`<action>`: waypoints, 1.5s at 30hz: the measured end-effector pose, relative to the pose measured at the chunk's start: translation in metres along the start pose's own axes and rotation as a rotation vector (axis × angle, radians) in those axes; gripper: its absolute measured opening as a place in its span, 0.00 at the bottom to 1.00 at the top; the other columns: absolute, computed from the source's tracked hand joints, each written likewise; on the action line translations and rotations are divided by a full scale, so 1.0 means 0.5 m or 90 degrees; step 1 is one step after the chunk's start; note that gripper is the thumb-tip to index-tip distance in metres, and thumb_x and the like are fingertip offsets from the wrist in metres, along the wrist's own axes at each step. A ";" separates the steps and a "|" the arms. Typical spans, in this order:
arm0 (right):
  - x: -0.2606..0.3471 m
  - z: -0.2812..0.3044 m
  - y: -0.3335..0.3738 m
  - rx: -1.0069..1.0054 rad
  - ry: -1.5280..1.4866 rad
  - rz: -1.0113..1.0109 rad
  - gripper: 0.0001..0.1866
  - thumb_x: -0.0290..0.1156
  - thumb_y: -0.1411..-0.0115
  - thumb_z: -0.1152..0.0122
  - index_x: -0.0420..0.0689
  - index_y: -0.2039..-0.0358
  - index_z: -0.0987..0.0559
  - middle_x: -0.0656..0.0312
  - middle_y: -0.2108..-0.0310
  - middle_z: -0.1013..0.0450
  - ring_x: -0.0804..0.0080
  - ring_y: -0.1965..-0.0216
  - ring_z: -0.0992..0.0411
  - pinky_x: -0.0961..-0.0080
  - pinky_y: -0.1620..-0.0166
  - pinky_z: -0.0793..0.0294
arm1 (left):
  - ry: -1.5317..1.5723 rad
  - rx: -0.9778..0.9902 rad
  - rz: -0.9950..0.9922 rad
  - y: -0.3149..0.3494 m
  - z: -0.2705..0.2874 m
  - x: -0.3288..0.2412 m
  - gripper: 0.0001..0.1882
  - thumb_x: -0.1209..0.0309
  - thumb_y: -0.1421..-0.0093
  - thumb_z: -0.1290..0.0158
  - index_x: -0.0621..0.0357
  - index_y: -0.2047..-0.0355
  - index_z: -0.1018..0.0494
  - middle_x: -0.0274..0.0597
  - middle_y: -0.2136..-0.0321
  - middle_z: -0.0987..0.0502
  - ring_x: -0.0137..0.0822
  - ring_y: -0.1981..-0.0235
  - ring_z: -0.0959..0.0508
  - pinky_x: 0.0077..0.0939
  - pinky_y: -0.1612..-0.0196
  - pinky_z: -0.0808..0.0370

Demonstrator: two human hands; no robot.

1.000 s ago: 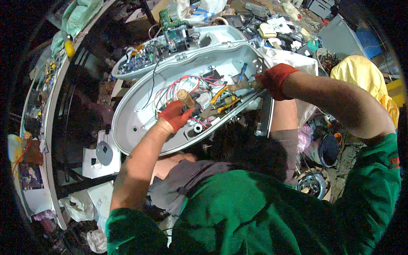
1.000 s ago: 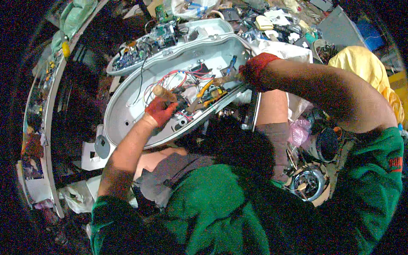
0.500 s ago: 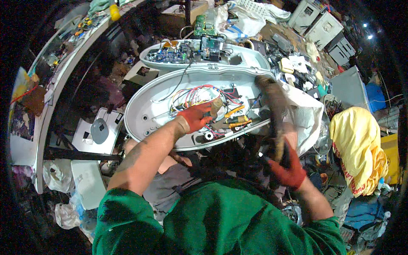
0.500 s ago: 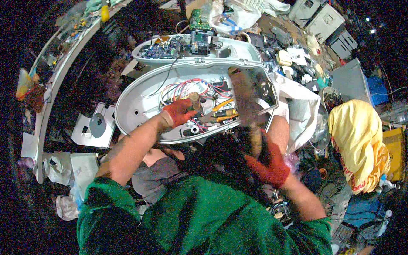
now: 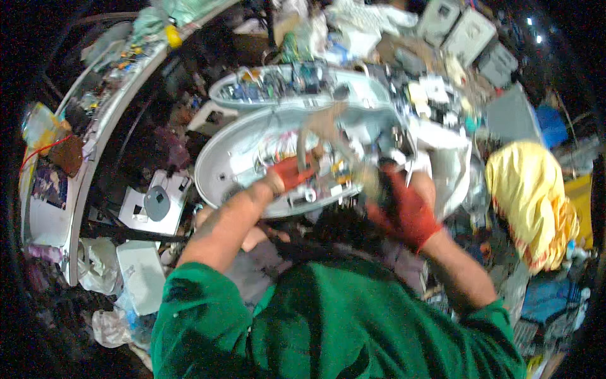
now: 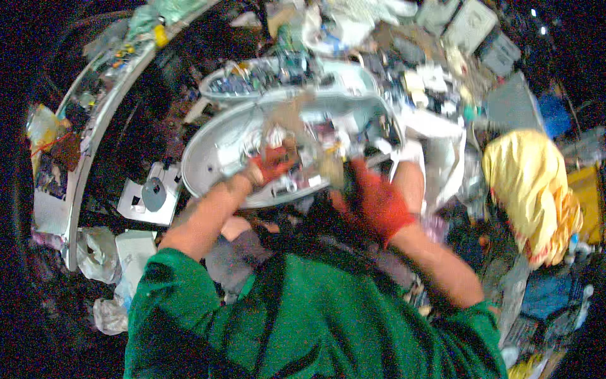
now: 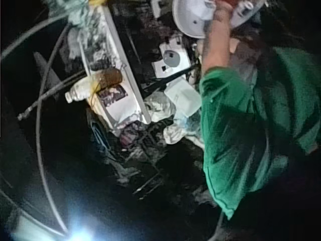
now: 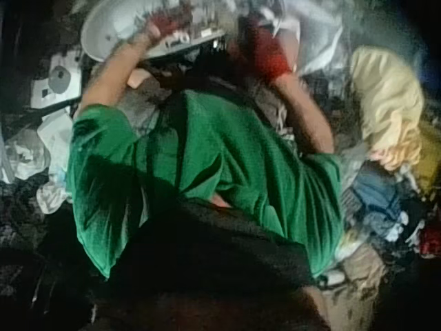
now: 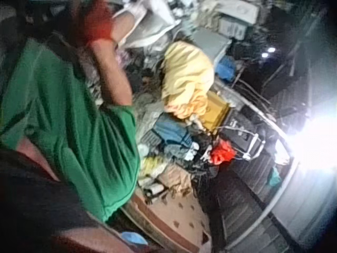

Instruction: The person uses a hammer and a screwdriver to detach a red circuit board from its mounting bracket, then uses pliers to manipulate wires and components within a large white plastic housing.

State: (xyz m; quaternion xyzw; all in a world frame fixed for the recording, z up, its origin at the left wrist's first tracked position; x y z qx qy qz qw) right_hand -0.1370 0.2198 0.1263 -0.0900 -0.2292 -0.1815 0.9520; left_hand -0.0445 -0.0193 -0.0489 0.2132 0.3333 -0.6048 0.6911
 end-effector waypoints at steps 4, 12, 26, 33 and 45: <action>0.028 0.093 0.003 -0.211 -0.150 0.095 0.32 0.34 0.46 0.36 0.37 0.44 0.39 0.43 0.61 0.27 0.52 0.60 0.26 0.63 0.57 0.27 | -0.161 0.017 0.176 -0.022 0.004 0.052 0.22 0.56 0.40 0.51 0.54 0.50 0.29 0.54 0.50 0.27 0.52 0.49 0.27 0.39 0.46 0.31; 0.046 0.104 0.039 -0.228 -0.221 0.056 0.34 0.37 0.43 0.39 0.35 0.42 0.42 0.50 0.61 0.30 0.64 0.69 0.29 0.73 0.66 0.29 | -0.138 0.040 0.152 -0.025 0.020 -0.009 0.24 0.52 0.41 0.51 0.54 0.52 0.27 0.51 0.52 0.25 0.50 0.49 0.28 0.37 0.45 0.32; 0.023 0.028 0.011 -0.131 -0.006 0.061 0.32 0.38 0.45 0.37 0.35 0.47 0.39 0.40 0.70 0.26 0.41 0.69 0.25 0.53 0.65 0.26 | -0.128 0.032 0.145 -0.025 0.010 0.014 0.22 0.53 0.41 0.51 0.51 0.52 0.27 0.51 0.58 0.23 0.53 0.54 0.24 0.40 0.49 0.29; -0.045 0.043 0.006 -0.149 -0.051 0.005 0.33 0.43 0.46 0.37 0.37 0.47 0.39 0.41 0.72 0.26 0.41 0.69 0.26 0.54 0.68 0.27 | -0.079 0.065 0.103 -0.031 0.027 -0.014 0.23 0.55 0.39 0.51 0.56 0.49 0.29 0.53 0.59 0.22 0.49 0.54 0.23 0.34 0.50 0.29; -0.275 -0.022 -0.100 0.056 0.218 -0.101 0.27 0.47 0.51 0.35 0.52 0.51 0.27 0.53 0.62 0.24 0.47 0.60 0.26 0.57 0.57 0.26 | 0.103 -0.066 0.262 -0.029 0.048 0.207 0.19 0.57 0.40 0.47 0.62 0.59 0.23 0.51 0.66 0.20 0.44 0.64 0.21 0.33 0.58 0.28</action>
Point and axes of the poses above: each hand's wrist, its own y-axis away from the middle knuckle, its own z-axis out of the back of the hand, x = y × z, the point moved 4 cm from there along -y, towards the middle knuckle
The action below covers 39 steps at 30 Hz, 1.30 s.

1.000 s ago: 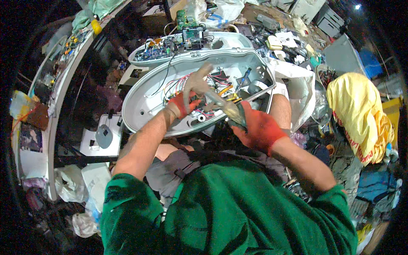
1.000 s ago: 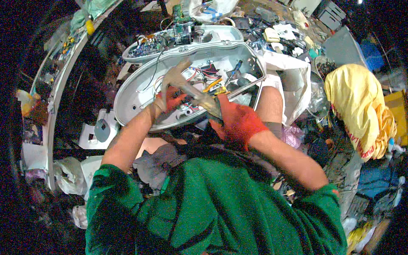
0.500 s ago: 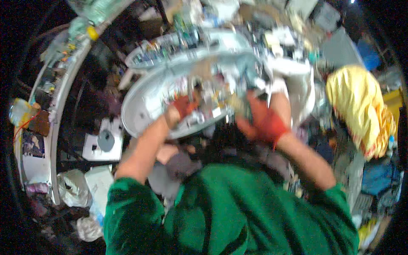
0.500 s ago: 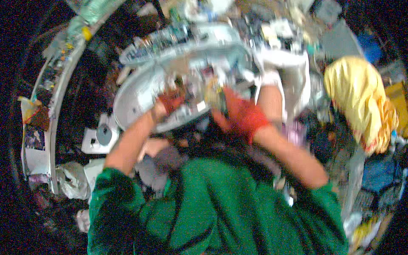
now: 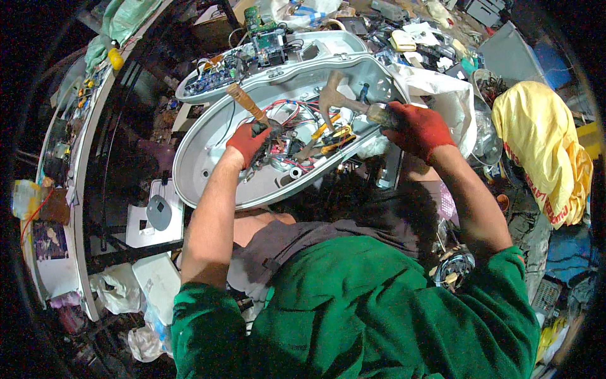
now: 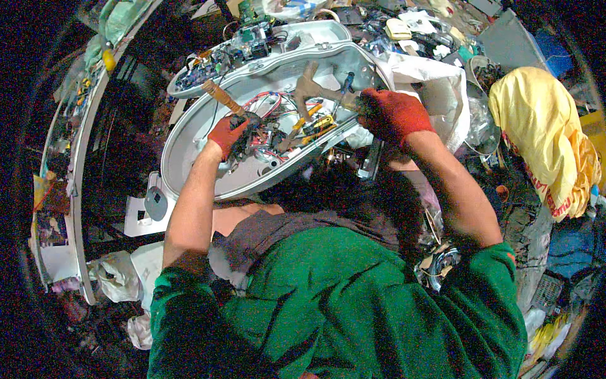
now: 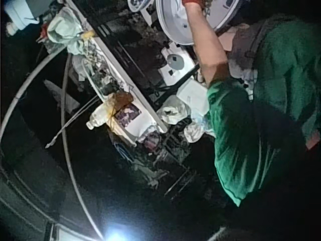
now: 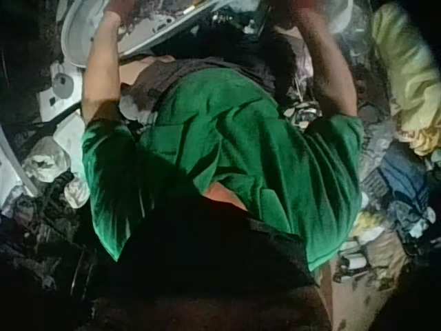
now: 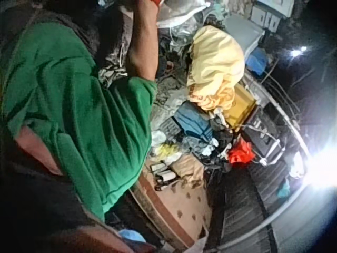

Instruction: The person uses a hammer and a screwdriver to detach a red circuit board from its mounting bracket, then uses pliers to manipulate wires and components within a large white plastic housing.

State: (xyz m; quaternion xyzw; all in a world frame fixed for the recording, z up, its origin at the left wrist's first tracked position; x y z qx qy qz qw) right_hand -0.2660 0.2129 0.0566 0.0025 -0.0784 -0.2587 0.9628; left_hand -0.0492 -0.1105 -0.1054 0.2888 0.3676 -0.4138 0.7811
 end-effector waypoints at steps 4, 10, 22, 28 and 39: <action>-0.027 -0.027 -0.048 0.069 0.133 0.011 0.27 0.45 0.50 0.35 0.51 0.51 0.27 0.53 0.62 0.26 0.49 0.59 0.27 0.59 0.56 0.26 | -0.063 0.041 0.020 0.018 -0.001 -0.094 0.19 0.58 0.39 0.48 0.61 0.57 0.24 0.52 0.65 0.20 0.44 0.63 0.21 0.34 0.57 0.28; 0.148 0.016 -0.095 -0.161 -0.341 0.216 0.44 0.50 0.50 0.34 0.39 0.39 0.40 0.42 0.44 0.35 0.47 0.44 0.34 0.63 0.42 0.35 | -0.059 0.045 -0.024 0.023 -0.009 -0.095 0.19 0.60 0.40 0.47 0.58 0.54 0.26 0.50 0.63 0.20 0.42 0.62 0.21 0.33 0.57 0.27; 0.283 -0.119 -0.145 -0.073 -0.740 0.129 0.28 0.42 0.43 0.42 0.38 0.47 0.32 0.47 0.52 0.28 0.54 0.49 0.29 0.66 0.45 0.32 | 0.400 0.050 0.175 0.018 -0.058 -0.014 0.09 0.70 0.39 0.51 0.55 0.58 0.28 0.40 0.64 0.23 0.37 0.64 0.24 0.32 0.58 0.25; 0.147 -0.071 -0.016 -0.091 -1.021 0.008 0.31 0.32 0.42 0.40 0.39 0.40 0.38 0.56 0.46 0.31 0.68 0.45 0.33 0.70 0.42 0.35 | -0.049 -0.005 0.014 0.032 0.008 -0.120 0.14 0.79 0.44 0.45 0.54 0.56 0.26 0.39 0.63 0.21 0.30 0.63 0.23 0.28 0.60 0.25; 0.197 -0.037 0.096 0.010 -0.971 0.264 0.15 0.26 0.47 0.39 0.40 0.58 0.24 0.54 0.54 0.29 0.63 0.50 0.31 0.68 0.45 0.34 | 0.797 -0.116 -0.191 0.203 0.077 -0.260 0.22 0.80 0.47 0.43 0.56 0.51 0.31 0.40 0.56 0.26 0.38 0.57 0.24 0.33 0.54 0.22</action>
Point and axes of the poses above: each hand's wrist, its own y-axis away from the middle knuckle, its own z-axis out of the back of the hand, x = y × z, the point moved 4 cm from there along -y, towards the middle knuckle
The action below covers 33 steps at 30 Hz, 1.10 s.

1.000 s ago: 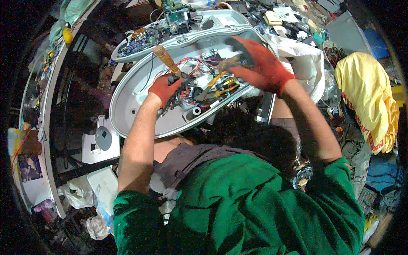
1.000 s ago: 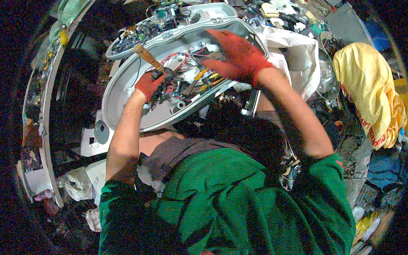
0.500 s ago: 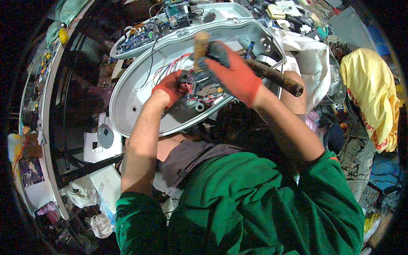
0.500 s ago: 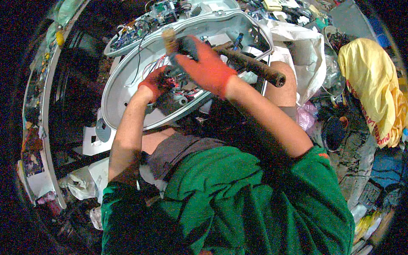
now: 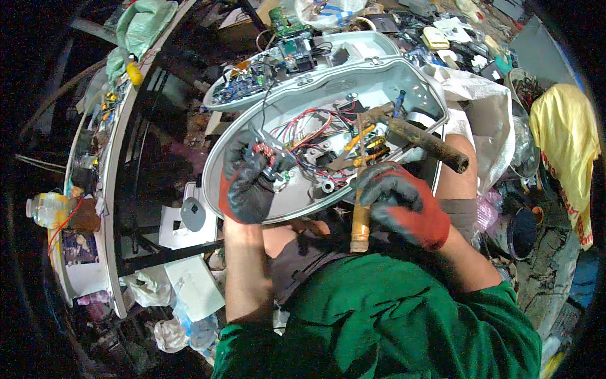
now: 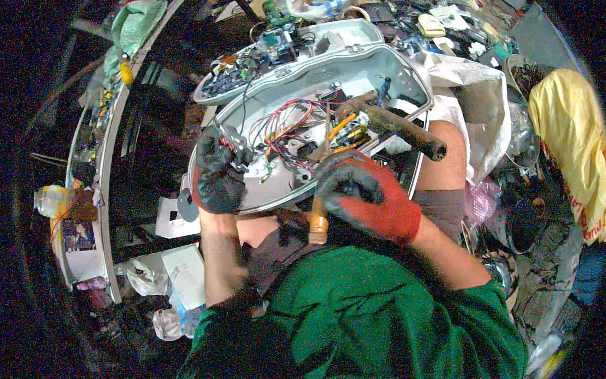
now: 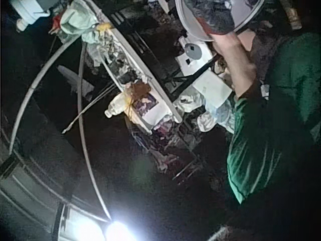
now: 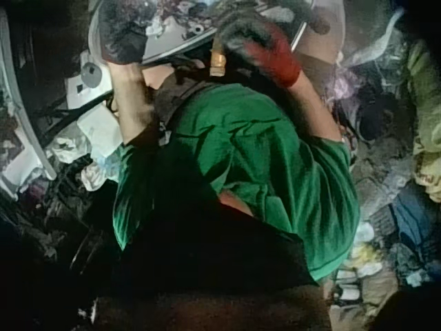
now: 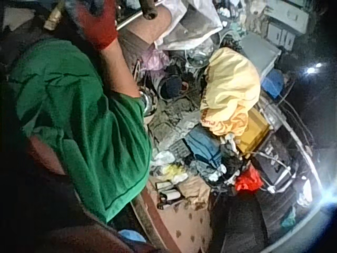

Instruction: The person uses a hammer and a screwdriver to detach a red circuit board from its mounting bracket, then uses pliers to manipulate wires and components within a large white plastic housing.

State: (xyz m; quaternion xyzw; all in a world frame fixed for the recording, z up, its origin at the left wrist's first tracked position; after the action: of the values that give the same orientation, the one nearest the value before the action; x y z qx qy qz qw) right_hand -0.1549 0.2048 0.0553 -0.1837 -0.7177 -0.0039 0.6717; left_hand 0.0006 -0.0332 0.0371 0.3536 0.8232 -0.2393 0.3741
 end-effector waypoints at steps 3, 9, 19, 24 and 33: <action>0.009 -0.027 0.001 -0.089 0.129 -0.004 0.14 0.22 0.49 0.41 0.39 0.60 0.26 0.52 0.58 0.30 0.59 0.53 0.31 0.68 0.47 0.33 | 0.018 -0.073 0.001 0.043 -0.040 -0.011 0.23 0.82 0.49 0.45 0.57 0.50 0.31 0.47 0.55 0.26 0.43 0.57 0.23 0.39 0.55 0.21; 0.003 -0.024 0.018 -0.152 0.278 0.025 0.22 0.21 0.54 0.44 0.39 0.54 0.31 0.50 0.60 0.32 0.53 0.54 0.31 0.67 0.46 0.34 | 0.034 -0.019 -0.010 0.058 -0.052 -0.005 0.24 0.83 0.47 0.47 0.57 0.49 0.31 0.52 0.53 0.27 0.48 0.53 0.24 0.45 0.54 0.22; 0.050 -0.006 0.047 0.035 0.206 -0.085 0.32 0.24 0.48 0.45 0.38 0.40 0.37 0.45 0.50 0.29 0.51 0.50 0.28 0.64 0.48 0.30 | 0.019 -0.105 -0.020 0.065 -0.091 0.001 0.22 0.80 0.43 0.51 0.56 0.47 0.33 0.45 0.53 0.27 0.41 0.56 0.24 0.37 0.57 0.20; 0.078 -0.010 0.052 0.089 0.353 -0.037 0.31 0.27 0.45 0.45 0.40 0.40 0.37 0.44 0.55 0.28 0.48 0.56 0.26 0.63 0.53 0.26 | -0.116 -0.120 -0.072 0.073 -0.071 0.001 0.22 0.79 0.43 0.50 0.57 0.46 0.33 0.44 0.53 0.28 0.38 0.56 0.24 0.35 0.60 0.20; 0.101 -0.024 0.050 0.107 0.422 -0.105 0.33 0.30 0.47 0.43 0.43 0.39 0.37 0.45 0.62 0.29 0.43 0.62 0.28 0.57 0.59 0.25 | -0.224 -0.150 -0.122 0.085 -0.094 -0.013 0.23 0.82 0.44 0.51 0.63 0.47 0.36 0.43 0.55 0.29 0.33 0.55 0.28 0.27 0.49 0.31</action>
State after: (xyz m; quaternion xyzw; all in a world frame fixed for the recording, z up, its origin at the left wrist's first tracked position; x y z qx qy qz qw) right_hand -0.1381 0.2381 0.0990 -0.0581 -0.4710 -0.0581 0.8783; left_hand 0.0152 0.0222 0.0648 0.1805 0.7972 -0.2343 0.5263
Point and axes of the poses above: each hand's wrist, its own y-axis away from the middle knuckle, its own z-axis out of the back of the hand, x = y × z, the point moved 4 cm from there along -y, towards the middle knuckle
